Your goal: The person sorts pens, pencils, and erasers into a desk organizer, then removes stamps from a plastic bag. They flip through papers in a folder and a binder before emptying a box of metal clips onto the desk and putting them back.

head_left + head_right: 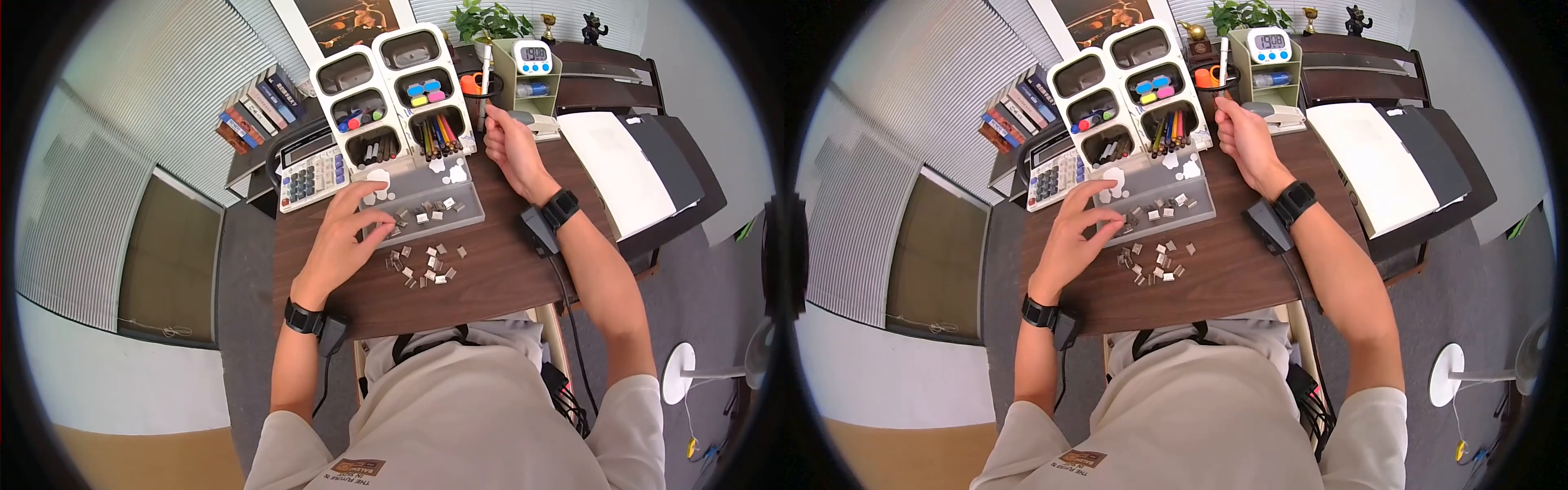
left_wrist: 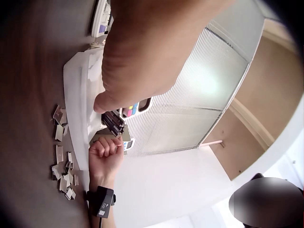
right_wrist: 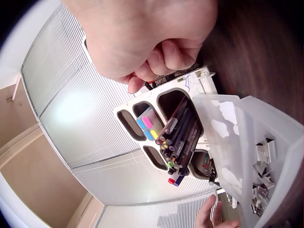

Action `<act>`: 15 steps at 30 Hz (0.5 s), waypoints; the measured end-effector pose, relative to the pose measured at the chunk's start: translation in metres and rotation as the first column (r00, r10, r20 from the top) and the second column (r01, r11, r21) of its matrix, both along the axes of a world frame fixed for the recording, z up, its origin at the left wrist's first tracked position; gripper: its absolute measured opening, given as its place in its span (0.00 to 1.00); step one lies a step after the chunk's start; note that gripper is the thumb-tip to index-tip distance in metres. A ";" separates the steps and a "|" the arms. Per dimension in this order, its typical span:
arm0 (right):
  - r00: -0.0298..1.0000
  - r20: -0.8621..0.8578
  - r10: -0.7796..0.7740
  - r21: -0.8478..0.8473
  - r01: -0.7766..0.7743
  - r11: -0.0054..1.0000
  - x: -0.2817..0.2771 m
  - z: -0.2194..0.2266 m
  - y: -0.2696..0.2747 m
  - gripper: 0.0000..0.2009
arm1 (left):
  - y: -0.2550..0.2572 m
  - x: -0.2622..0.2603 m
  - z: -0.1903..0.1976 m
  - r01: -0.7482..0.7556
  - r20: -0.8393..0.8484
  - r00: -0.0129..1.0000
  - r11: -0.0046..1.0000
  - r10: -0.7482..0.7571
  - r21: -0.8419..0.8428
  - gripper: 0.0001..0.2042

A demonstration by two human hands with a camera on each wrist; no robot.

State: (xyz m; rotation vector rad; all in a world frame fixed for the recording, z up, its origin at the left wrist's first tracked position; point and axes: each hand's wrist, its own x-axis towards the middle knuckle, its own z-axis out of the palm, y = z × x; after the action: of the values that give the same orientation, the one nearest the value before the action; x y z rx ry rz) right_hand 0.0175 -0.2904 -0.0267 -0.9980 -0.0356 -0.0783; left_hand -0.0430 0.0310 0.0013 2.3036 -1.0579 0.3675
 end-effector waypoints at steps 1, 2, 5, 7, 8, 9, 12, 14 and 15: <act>1.000 -0.010 -0.006 0.006 0.006 1.000 0.000 0.000 0.000 0.15 | -0.001 -0.001 0.001 0.052 -0.007 0.999 0.999 -0.052 -0.002 0.07; 1.000 -0.010 -0.004 0.004 0.004 1.000 0.000 0.000 0.000 0.15 | -0.003 -0.003 0.002 0.050 -0.007 0.999 0.999 -0.050 -0.003 0.07; 1.000 -0.004 -0.007 0.009 0.007 1.000 -0.001 0.000 0.000 0.16 | -0.011 -0.008 0.002 0.166 -0.009 0.986 0.986 -0.166 0.033 0.09; 1.000 0.004 0.003 -0.002 -0.003 1.000 0.000 0.000 -0.001 0.16 | -0.017 -0.012 0.000 0.241 -0.030 0.970 0.969 -0.240 0.057 0.10; 1.000 0.004 0.002 -0.001 -0.002 1.000 0.000 0.000 -0.001 0.16 | -0.019 -0.012 0.000 0.266 -0.024 0.964 0.959 -0.265 0.100 0.11; 1.000 0.006 -0.001 -0.001 0.001 1.000 0.001 0.000 -0.001 0.16 | -0.021 -0.013 -0.001 0.267 -0.024 0.964 0.959 -0.266 0.101 0.11; 1.000 0.002 -0.003 0.000 0.003 1.000 0.000 -0.001 0.000 0.16 | -0.024 -0.016 -0.001 0.315 -0.054 0.949 0.943 -0.311 0.106 0.11; 1.000 0.001 0.002 -0.003 -0.002 1.000 0.001 0.000 0.000 0.16 | -0.025 -0.015 -0.001 0.348 -0.055 0.937 0.930 -0.344 0.119 0.11; 1.000 0.000 0.004 0.000 -0.004 1.000 0.001 -0.001 -0.001 0.16 | -0.025 -0.015 -0.002 0.344 -0.054 0.939 0.931 -0.340 0.118 0.11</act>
State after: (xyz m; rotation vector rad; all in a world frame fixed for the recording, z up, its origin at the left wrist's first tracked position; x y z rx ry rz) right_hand 0.0188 -0.2910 -0.0276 -0.9980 -0.0375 -0.0750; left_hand -0.0583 0.0063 -0.0004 2.1649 -1.4728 0.1249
